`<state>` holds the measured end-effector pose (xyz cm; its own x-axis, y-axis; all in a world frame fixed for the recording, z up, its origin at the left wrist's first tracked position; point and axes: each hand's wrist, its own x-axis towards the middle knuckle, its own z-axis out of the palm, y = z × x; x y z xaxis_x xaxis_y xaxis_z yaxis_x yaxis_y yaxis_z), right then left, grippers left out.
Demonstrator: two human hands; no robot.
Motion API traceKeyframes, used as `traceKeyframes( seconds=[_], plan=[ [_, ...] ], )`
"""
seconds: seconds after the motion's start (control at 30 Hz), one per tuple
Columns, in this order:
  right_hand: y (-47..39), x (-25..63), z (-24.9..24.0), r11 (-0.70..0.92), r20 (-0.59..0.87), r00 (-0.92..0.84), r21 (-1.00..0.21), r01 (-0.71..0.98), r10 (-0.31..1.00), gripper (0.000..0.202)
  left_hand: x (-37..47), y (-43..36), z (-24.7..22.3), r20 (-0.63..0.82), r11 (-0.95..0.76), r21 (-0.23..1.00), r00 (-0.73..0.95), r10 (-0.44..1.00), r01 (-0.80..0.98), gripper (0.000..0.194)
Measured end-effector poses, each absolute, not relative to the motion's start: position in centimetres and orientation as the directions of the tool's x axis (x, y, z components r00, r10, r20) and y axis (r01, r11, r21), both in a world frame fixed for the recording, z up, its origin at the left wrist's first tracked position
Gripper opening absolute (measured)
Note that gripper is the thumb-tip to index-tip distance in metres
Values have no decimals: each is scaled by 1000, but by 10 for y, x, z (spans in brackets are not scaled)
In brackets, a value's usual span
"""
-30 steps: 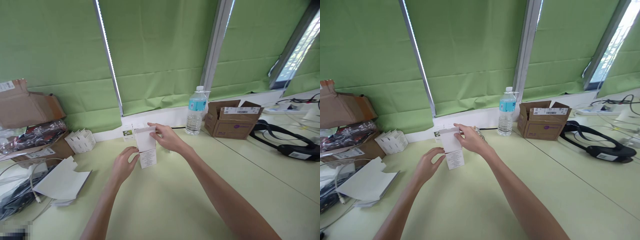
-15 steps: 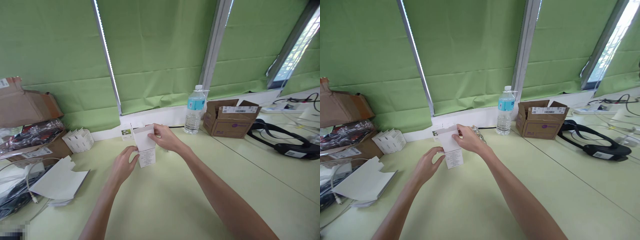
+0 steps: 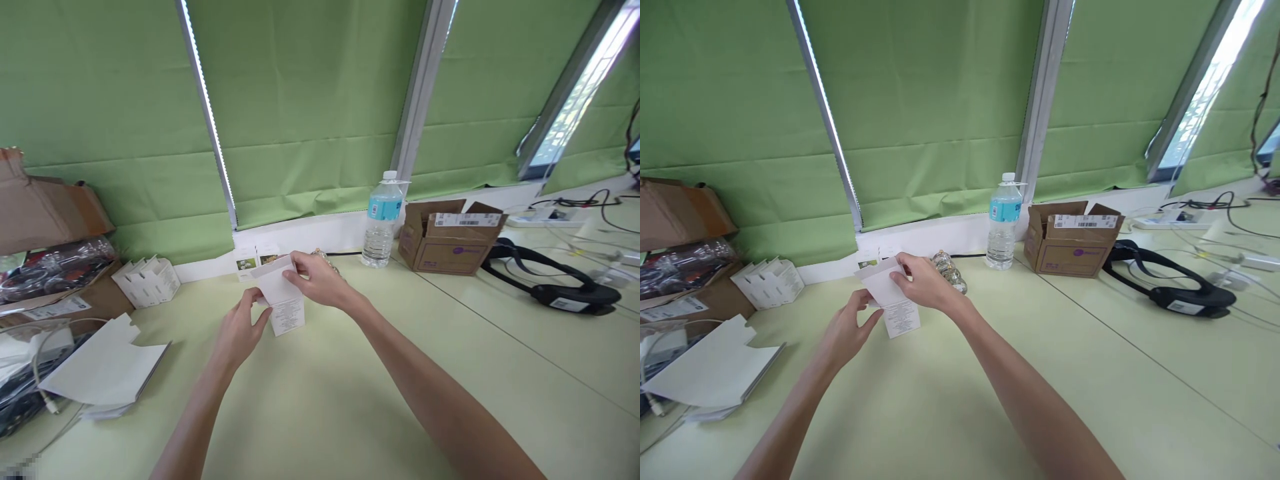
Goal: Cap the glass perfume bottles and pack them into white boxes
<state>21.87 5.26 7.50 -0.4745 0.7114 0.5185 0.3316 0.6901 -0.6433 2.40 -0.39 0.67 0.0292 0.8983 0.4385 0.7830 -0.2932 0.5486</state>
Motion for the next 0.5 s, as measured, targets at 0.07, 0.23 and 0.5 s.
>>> traceKeyframes(
  seconds=[0.07,0.23,0.5],
  plan=[
    [54,219,75,687,519,-471,-650,325,713,9,25,-4,6,434,-290,555,26,901,780,30],
    [58,219,71,665,514,-465,-702,254,721,12,25,-1,2,443,-302,570,23,896,764,32],
    [67,221,66,503,445,-467,-864,1,764,20,29,4,-8,455,-312,647,-23,890,695,34]
  ],
)
